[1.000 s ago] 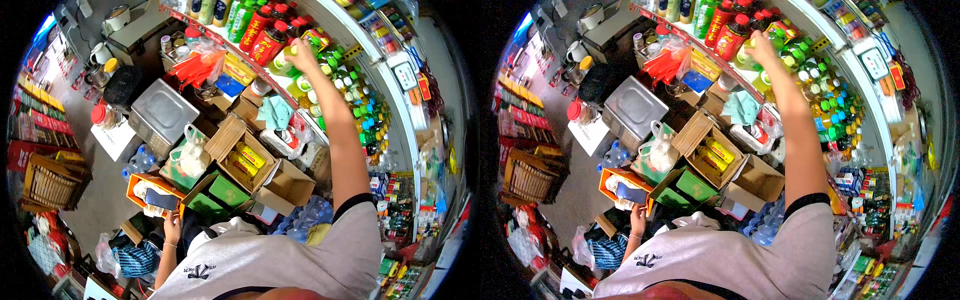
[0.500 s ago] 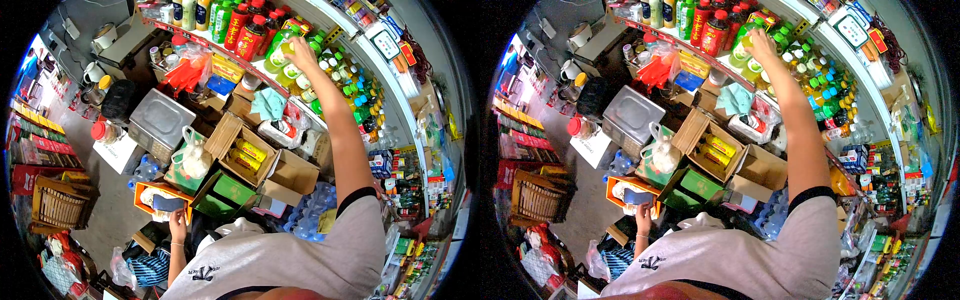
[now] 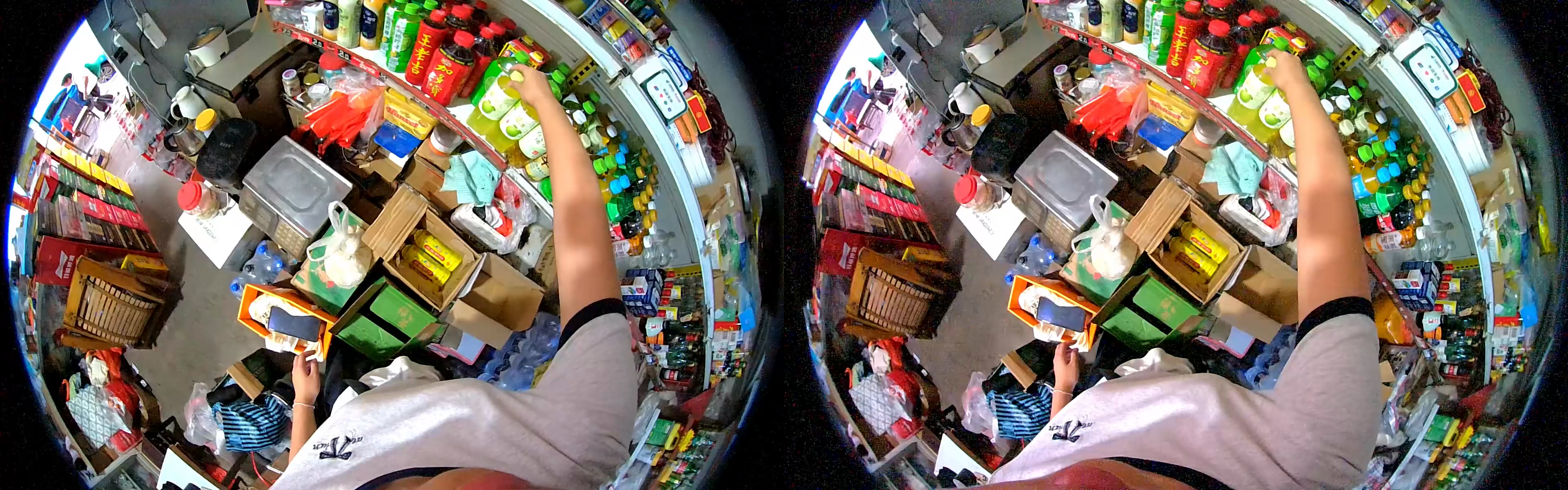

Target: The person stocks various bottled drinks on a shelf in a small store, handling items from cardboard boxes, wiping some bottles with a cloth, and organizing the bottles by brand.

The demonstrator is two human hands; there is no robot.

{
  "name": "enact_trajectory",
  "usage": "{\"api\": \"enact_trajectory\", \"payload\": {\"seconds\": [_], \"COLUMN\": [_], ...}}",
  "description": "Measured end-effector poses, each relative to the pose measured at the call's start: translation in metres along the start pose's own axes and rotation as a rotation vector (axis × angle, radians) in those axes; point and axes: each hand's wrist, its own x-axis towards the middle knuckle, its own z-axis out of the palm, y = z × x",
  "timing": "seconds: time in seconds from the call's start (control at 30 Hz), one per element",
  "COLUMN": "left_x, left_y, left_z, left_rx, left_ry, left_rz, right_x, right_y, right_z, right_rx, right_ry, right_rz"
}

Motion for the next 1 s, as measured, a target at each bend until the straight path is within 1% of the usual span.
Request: {"api": "enact_trajectory", "payload": {"seconds": [0.03,0.07,0.13,0.17,0.2,0.23,0.27,0.3,0.33,0.37,0.43,0.47,0.5,0.53,0.57,0.6,0.63,0.7,0.73,0.77,0.83,0.9,0.93,0.97,1.0], "left_x": [0.002,0.002,0.006,0.008,0.009,0.011,0.011,0.013,0.017,0.016,0.025,0.025,0.031,0.034,0.039,0.035,0.042,0.053,0.057,0.066,0.083,0.079,0.083,0.075,0.073], "left_y": [-0.001,-0.002,0.002,0.005,0.010,0.009,0.009,0.011,-0.004,0.006,-0.021,-0.007,-0.017,-0.020,-0.017,0.021,0.010,0.013,0.023,0.020,0.017,0.044,0.039,0.056,0.056], "left_z": [0.001,0.002,0.003,0.003,0.002,0.004,0.004,0.002,0.005,0.003,0.008,0.005,0.009,0.008,0.009,0.003,0.006,0.007,0.009,0.014,0.029,0.044,0.055,0.063,0.074], "left_rx": [0.007,0.014,0.028,0.035,0.041,0.036,0.053,0.072,0.030,0.061,0.061,0.070,0.066,0.111,0.154,0.305,0.298,0.380,0.319,0.402,0.475,0.687,0.661,0.563,0.564], "left_ry": [-0.008,-0.042,-0.060,-0.077,-0.084,-0.062,-0.086,-0.110,-0.139,-0.156,-0.178,-0.230,-0.223,-0.261,-0.297,-0.322,-0.346,-0.386,-0.441,-0.468,-0.562,-0.574,-0.589,-0.599,-0.603], "left_rz": [0.021,-0.022,-0.024,-0.027,0.003,0.093,0.076,0.060,0.053,0.068,0.100,0.002,0.066,0.104,0.143,0.235,0.277,0.334,0.337,0.471,0.467,0.500,0.625,0.673,0.686], "right_x": [0.000,-0.001,-0.003,-0.003,-0.003,-0.010,-0.020,-0.041,-0.053,-0.067,-0.129,-0.159,-0.198,-0.240,-0.282,-0.322,-0.364,-0.438,-0.471,-0.503,-0.567,-0.606,-0.621,-0.636,-0.648], "right_y": [0.001,0.002,0.003,0.003,0.004,-0.003,-0.010,-0.028,-0.033,-0.036,-0.055,-0.057,-0.065,-0.070,-0.070,-0.076,-0.081,-0.085,-0.087,-0.088,-0.075,-0.060,-0.050,-0.040,-0.034], "right_z": [0.002,0.004,0.007,0.008,0.015,0.016,0.020,0.017,0.024,0.033,0.041,0.061,0.066,0.077,0.106,0.120,0.133,0.153,0.158,0.164,0.206,0.241,0.260,0.276,0.282], "right_rx": [0.005,0.019,0.051,0.084,0.073,0.063,-0.053,-0.171,-0.107,-0.043,0.136,0.126,0.264,0.352,0.470,0.546,0.630,0.677,0.674,0.671,0.809,0.854,0.843,0.823,0.807], "right_ry": [0.001,0.040,0.108,0.033,0.074,0.114,0.219,0.322,0.418,0.513,0.510,0.490,0.498,0.427,0.315,0.311,0.260,0.184,0.175,0.165,-0.159,-0.605,-0.608,-0.626,-0.647], "right_rz": [0.007,-0.051,-0.140,-0.063,-0.044,-0.022,-0.015,-0.004,-0.110,-0.215,-0.308,-0.319,-0.374,-0.378,-0.290,-0.276,-0.189,-0.102,-0.058,-0.014,0.033,0.138,0.142,0.126,0.110]}}
